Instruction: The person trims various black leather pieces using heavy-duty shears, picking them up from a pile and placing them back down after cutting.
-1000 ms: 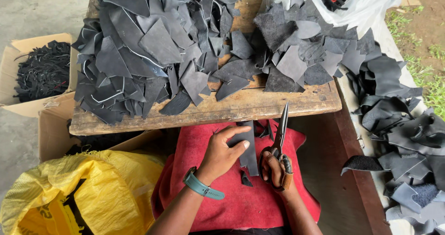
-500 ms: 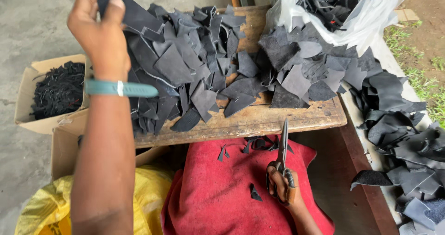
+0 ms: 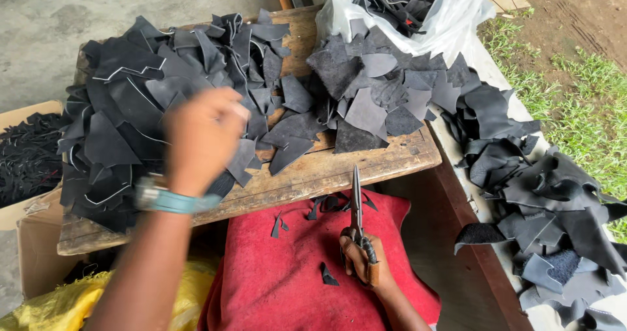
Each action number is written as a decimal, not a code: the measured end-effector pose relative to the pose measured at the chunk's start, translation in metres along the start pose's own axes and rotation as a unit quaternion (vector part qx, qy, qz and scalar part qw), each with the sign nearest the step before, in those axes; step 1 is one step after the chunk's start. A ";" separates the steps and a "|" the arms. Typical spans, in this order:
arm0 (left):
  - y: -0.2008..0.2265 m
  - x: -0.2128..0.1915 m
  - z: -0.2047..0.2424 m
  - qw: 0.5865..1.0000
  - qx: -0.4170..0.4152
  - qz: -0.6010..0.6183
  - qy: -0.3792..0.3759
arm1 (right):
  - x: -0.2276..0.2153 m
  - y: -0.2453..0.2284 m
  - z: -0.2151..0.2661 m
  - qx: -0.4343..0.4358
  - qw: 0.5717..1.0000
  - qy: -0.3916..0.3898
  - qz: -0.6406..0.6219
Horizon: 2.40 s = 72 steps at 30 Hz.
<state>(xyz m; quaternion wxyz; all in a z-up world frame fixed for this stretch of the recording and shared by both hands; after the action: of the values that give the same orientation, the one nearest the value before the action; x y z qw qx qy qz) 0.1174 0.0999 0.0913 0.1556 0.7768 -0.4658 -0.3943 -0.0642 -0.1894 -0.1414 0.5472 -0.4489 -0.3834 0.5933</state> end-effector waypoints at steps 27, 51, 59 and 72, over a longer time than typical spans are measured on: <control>0.041 0.196 0.011 0.963 -0.160 0.177 -0.123 | -0.010 -0.019 0.012 -0.032 0.999 -0.007 0.007; 0.028 0.092 0.129 0.759 -0.289 0.584 -0.012 | 0.023 0.013 0.026 0.088 0.995 -0.026 0.036; 0.035 0.101 0.128 0.897 -0.232 0.374 -0.054 | 0.026 0.003 0.031 0.013 0.997 -0.066 0.038; 0.046 0.116 0.135 0.926 -0.220 0.300 -0.068 | 0.035 0.018 0.032 0.092 0.994 -0.003 -0.053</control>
<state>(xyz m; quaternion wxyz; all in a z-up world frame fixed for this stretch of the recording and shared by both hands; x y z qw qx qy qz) 0.0171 -0.0049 -0.0217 0.4020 0.5184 -0.5877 -0.4735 -0.0997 -0.1557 -0.1529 0.6157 -0.3740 -0.3517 0.5978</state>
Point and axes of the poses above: each hand's wrist, its own z-axis away from the middle knuckle, its own x-axis out of the palm, y = z × x, the point moved 3 cm from there along -z, towards the middle knuckle, and after that the axes turned 7 degrees about z, right-handed, at the moved point
